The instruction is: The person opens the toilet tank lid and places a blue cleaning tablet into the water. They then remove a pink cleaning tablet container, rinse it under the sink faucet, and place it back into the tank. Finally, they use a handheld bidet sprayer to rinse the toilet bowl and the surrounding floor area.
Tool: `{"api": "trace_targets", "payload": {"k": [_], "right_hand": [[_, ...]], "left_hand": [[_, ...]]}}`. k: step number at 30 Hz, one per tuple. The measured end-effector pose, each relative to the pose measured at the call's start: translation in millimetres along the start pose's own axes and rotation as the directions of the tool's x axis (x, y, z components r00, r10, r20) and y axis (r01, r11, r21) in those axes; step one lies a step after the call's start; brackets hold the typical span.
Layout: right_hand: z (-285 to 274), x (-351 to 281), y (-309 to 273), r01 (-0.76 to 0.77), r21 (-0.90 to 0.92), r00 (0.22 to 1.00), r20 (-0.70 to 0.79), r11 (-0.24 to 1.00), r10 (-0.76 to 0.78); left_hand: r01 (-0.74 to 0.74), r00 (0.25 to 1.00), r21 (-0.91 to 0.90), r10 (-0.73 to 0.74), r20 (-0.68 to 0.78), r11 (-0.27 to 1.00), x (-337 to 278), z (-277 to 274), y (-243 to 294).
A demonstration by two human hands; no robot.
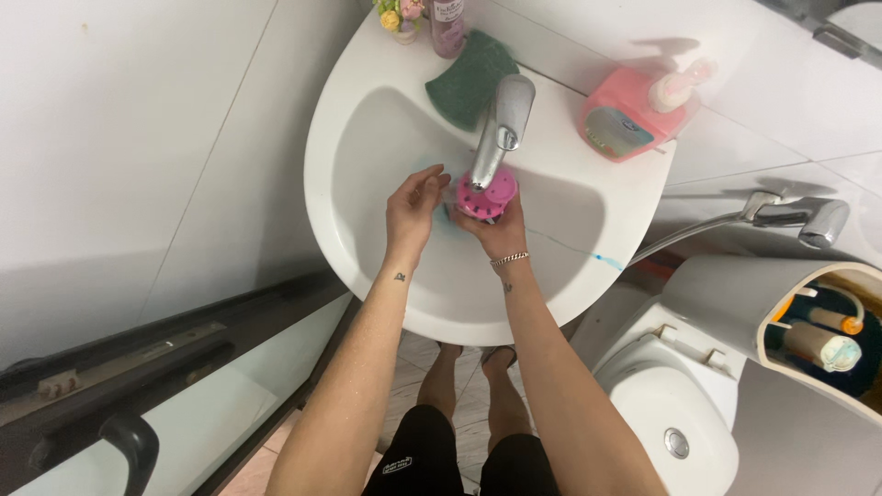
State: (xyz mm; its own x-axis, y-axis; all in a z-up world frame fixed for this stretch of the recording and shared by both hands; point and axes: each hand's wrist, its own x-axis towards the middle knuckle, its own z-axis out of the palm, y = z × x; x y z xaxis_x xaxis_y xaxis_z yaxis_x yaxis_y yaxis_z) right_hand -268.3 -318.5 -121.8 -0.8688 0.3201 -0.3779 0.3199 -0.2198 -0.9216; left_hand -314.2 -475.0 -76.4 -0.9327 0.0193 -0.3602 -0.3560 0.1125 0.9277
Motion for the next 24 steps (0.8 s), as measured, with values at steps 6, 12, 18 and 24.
{"api": "trace_targets", "payload": {"k": [6, 12, 18, 24], "right_hand": [[13.8, 7.7, 1.5, -0.036, 0.039, 0.999, -0.02, 0.999, 0.037], [6.4, -0.5, 5.1, -0.08, 0.064, 0.995, -0.055, 0.995, 0.083], [8.4, 6.4, 4.1, -0.066, 0.009, 0.995, -0.069, 0.998, 0.067], [-11.1, -6.6, 11.5, -0.098, -0.023, 0.992, -0.079, 0.995, 0.095]], "left_hand": [[-0.039, 0.999, -0.013, 0.039, 0.004, 0.999, 2.9, -3.4, -1.9], [-0.01, 1.0, -0.041, 0.011, 0.016, 0.999, -1.2, 0.3, -2.4], [0.011, 0.999, 0.018, -0.012, 0.044, 1.0, 3.1, 11.5, -2.6], [0.038, 0.998, 0.025, -0.039, 0.046, 0.999, 1.1, 6.7, 3.1]]}}
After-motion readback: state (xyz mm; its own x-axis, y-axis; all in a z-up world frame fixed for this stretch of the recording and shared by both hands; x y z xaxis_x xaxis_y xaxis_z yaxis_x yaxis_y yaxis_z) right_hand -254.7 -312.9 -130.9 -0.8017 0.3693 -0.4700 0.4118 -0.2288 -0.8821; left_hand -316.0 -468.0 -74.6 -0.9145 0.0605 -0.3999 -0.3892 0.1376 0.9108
